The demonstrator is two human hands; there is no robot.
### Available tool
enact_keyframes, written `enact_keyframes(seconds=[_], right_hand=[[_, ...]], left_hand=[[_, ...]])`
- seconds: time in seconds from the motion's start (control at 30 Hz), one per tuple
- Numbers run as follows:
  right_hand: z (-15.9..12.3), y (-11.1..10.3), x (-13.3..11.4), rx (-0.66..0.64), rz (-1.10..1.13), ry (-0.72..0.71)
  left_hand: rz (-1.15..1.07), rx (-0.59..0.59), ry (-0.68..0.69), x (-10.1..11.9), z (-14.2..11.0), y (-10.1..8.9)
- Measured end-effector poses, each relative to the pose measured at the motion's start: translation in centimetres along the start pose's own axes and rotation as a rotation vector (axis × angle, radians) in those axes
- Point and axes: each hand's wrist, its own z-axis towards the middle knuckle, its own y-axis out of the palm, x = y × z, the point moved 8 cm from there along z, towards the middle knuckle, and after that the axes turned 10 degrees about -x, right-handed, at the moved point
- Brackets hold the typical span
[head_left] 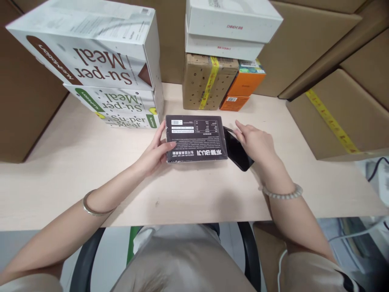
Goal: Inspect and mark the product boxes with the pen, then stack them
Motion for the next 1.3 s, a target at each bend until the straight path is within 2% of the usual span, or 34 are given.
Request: enact_keyframes(seconds=[0.1, 0.17, 0.3, 0.4, 0.53, 0.6, 0.67, 0.77, 0.9, 1.1, 1.3], right_hand=[[1.4, 1.6, -0.5, -0.127, -0.116, -0.004], [2.0, 2.0, -1.1, -0.158, -0.128, -0.013], [2.4, 1.6, -1.6, -0.110, -0.101, -0.038], [2.0, 0.8, -0.5, 0.001, -0.014, -0.004], [0.4, -1.0, 1.7, 0.255, 0.380, 0.083], [-0.8, -1.8, 1.6, 0.373, 0.680, 0.045], [-2.1, -2.2, 0.2, 0.410, 0.951, -0.060], [-3.5, -2.5, -3.3, 0.284, 1.148, -0.210], [-4.6, -2.5, -6.0, 0.106, 1.155, -0.234], [-4.1, -2.0, -5.6, 0.048, 1.077, -0.232], [-3.8, -1.1, -5.5, 0.028, 1.081, -0.245]], left_hand=[[0.042, 0.000, -0.015, -0.1, -0.1, 0.0], [0.048, -0.014, -0.019, -0.2, -0.2, 0.1], [0.049, -0.041, 0.001, -0.1, -0.2, 0.3], [0.046, -0.062, 0.003, -0.1, -0.2, 0.6], [0.031, -0.078, -0.010, -0.3, -0.3, 0.8], [0.024, -0.086, -0.013, -0.4, -0.4, 0.9], [0.010, -0.103, -0.004, -0.4, -0.5, 1.1], [-0.007, -0.127, 0.005, -0.4, -0.5, 1.3], [-0.008, -0.126, 0.011, -0.3, -0.6, 1.3], [-0.056, -0.073, -0.010, -0.5, -0.5, 1.4], [0.001, -0.044, 0.000, -0.5, -0.6, 1.0]])
